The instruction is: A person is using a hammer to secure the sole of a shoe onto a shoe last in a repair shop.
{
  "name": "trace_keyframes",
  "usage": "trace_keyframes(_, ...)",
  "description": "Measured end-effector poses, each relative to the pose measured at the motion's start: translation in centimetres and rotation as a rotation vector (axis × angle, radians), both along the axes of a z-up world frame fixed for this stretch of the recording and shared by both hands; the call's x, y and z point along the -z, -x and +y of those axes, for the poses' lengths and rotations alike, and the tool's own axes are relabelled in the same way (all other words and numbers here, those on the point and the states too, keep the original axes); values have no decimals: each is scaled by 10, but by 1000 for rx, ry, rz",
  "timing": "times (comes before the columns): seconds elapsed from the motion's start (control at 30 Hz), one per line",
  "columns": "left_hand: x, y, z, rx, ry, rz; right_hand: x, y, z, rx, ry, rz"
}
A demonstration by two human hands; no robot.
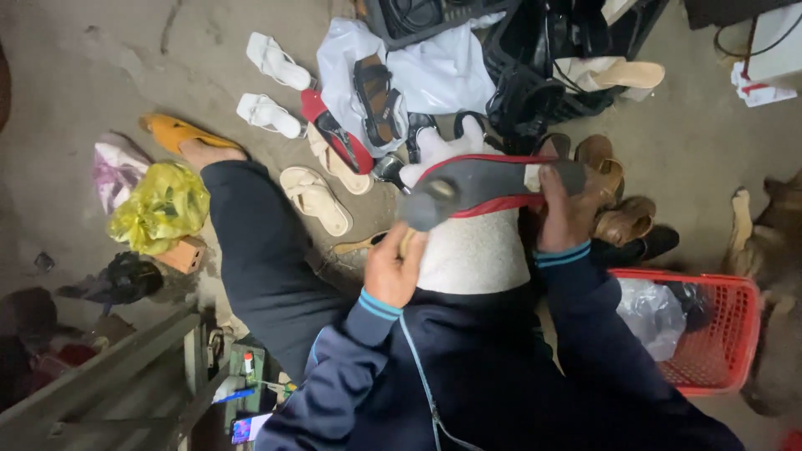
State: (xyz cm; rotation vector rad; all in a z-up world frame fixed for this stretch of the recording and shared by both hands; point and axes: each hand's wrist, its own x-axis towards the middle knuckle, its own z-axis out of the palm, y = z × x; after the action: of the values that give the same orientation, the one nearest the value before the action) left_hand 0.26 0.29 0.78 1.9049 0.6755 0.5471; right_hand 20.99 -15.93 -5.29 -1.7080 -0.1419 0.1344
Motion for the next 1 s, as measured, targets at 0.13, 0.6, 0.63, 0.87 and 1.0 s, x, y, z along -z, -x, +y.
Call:
trace_keyframes(0.13,-8,8,-3,-137,20,-19,-8,13,-8,-43,-9,91)
trace_keyframes(0.6,-5,-3,0,11,-5,-25,-79,47,64,-29,165,-113)
trace_keyframes(0.63,-19,-5,1,-17,11,-45,-94,51,70,-33,80,-67)
trace_keyframes(0.87,31,0,-7,25,37,-49,-27,41,37,-127,89,-156)
trace_keyframes(1.0,-17,-6,-7,13,71,-117,-27,44,32,-129,207,-191)
